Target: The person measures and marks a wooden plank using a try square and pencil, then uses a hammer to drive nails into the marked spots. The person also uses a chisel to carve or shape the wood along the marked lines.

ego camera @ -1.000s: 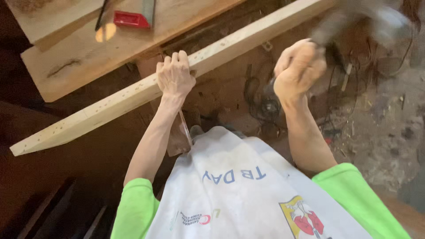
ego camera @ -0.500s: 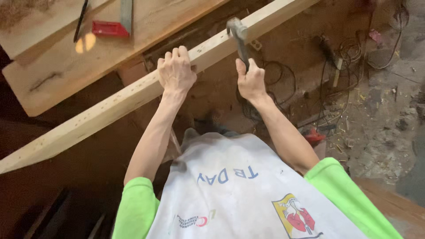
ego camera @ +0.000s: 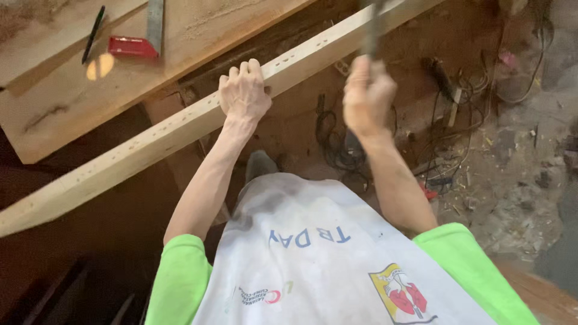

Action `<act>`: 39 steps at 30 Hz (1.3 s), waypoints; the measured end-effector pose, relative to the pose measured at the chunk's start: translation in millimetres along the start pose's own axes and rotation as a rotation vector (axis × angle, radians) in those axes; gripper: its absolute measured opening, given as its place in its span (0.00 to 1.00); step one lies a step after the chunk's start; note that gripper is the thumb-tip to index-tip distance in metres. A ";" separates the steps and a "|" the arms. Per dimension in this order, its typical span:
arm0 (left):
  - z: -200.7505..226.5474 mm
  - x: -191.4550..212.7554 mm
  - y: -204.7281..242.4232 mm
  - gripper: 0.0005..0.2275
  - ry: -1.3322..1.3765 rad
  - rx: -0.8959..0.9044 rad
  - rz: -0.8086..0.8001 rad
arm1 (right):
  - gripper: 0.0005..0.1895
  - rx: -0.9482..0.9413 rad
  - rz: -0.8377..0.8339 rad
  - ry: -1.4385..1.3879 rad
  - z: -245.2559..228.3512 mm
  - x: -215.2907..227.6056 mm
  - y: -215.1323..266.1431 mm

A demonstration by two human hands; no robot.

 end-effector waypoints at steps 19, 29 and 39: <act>40.0 -19.4 -36.8 0.14 0.110 -0.040 -0.105 | 0.28 0.122 0.129 0.483 -36.9 -0.2 -5.9; 69.3 -31.1 -57.7 0.14 0.137 -0.055 -0.100 | 0.28 0.244 0.232 0.410 -45.3 33.0 -24.3; 139.0 -62.5 -105.9 0.14 0.054 -0.021 -0.083 | 0.30 0.107 0.070 0.455 9.2 91.8 -65.1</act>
Point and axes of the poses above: each hand's wrist, its own y-axis away from the middle knuckle, its own x-axis out of the back of the hand, z = x × y, the point moved 5 cm from there along -y, towards the middle knuckle, and after that the axes turned 6 degrees about y, right-handed, at the moved point
